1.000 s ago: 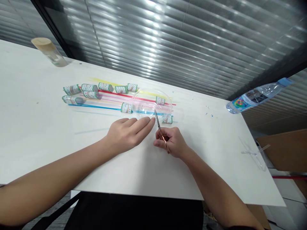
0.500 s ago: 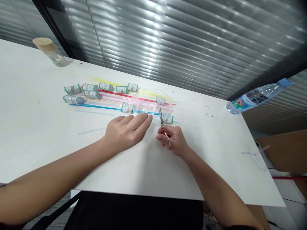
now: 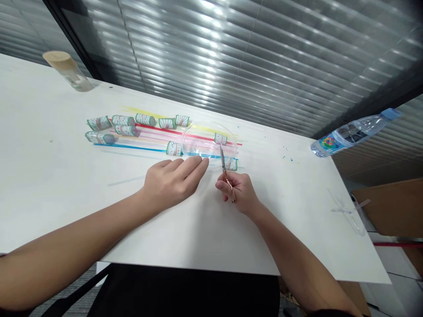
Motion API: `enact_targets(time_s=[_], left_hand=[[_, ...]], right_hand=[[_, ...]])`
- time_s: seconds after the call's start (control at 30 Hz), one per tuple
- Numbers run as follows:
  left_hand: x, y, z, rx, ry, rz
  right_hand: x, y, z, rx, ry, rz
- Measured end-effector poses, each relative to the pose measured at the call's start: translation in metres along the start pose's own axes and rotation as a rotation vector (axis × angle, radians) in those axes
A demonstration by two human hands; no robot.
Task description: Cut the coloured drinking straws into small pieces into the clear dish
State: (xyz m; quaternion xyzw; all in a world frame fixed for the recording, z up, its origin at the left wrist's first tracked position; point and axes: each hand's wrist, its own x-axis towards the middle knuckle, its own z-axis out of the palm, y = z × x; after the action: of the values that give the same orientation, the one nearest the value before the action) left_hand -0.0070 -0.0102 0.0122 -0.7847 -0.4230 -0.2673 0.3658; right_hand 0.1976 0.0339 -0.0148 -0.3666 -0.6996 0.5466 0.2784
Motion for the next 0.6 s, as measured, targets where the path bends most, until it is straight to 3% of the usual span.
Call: enact_targets(time_s=[0.27, 0.6], left_hand=[[-0.0041, 0.0007, 0.0022, -0.081, -0.058, -0.084], [-0.0028, 0.0006, 0.0016, -0.018, -0.059, -0.024]], right_hand=[[-0.0013, 0.0034, -0.0028, -0.070, -0.058, -0.041], [-0.0017, 0.0062, -0.0035, -0.110, -0.087, -0.076]])
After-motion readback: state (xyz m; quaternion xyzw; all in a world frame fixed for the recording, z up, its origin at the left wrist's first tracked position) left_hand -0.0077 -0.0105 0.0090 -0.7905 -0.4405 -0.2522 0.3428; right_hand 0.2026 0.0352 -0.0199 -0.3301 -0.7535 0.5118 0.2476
